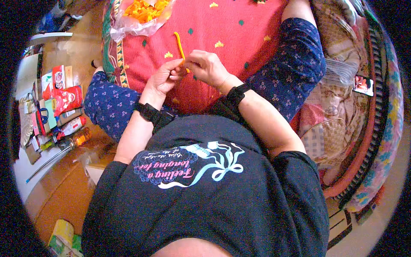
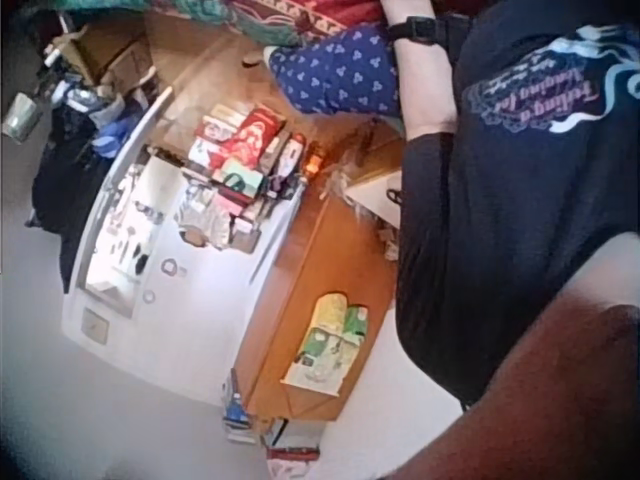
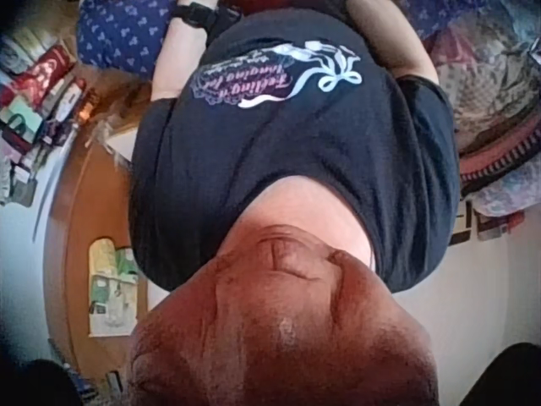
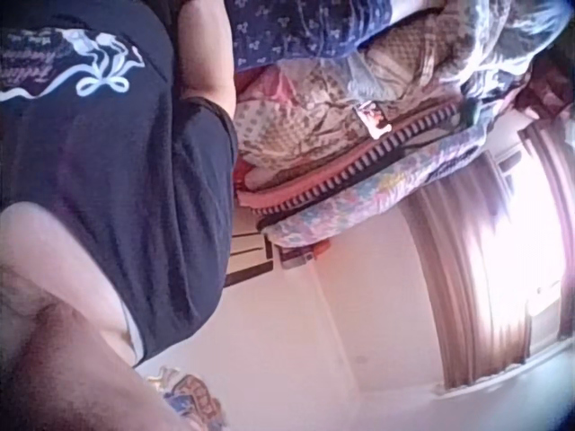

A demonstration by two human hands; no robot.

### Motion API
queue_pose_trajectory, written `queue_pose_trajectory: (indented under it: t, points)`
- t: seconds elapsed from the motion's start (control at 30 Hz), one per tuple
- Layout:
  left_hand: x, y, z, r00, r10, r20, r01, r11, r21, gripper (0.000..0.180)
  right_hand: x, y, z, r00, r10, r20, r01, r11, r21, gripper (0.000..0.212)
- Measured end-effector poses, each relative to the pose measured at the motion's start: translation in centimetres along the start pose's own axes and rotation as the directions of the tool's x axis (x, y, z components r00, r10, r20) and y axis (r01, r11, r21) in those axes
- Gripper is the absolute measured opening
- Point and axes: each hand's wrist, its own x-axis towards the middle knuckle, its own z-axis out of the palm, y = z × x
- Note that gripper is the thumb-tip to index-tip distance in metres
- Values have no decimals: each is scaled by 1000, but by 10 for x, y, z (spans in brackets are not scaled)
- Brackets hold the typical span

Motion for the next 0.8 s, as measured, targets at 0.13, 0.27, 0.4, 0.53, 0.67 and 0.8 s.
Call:
queue_pose_trajectory:
  t: [0.13,0.27,0.4,0.53,0.67,0.8]
  points:
    - [-1,-1,26,901,433,-17,-278,610,742,13,1,5,-1,713,671,203,-665,557,497,15]
    - [3,-6,24,834,551,6,-270,400,876,18,-6,19,5,625,697,353,-613,158,774,17]
    - [-1,-4,23,906,380,-186,-282,870,405,20,1,8,2,695,684,223,-611,398,684,8]
    - [3,-5,16,891,435,-129,-309,790,530,20,0,10,0,754,630,185,-593,532,604,8]
    - [0,-1,12,883,438,-169,-302,806,508,14,4,-2,-3,968,150,-200,-155,988,-10,12]
    - [0,0,13,912,365,-185,-282,888,362,10,3,2,-4,994,-92,-59,72,958,-277,13]
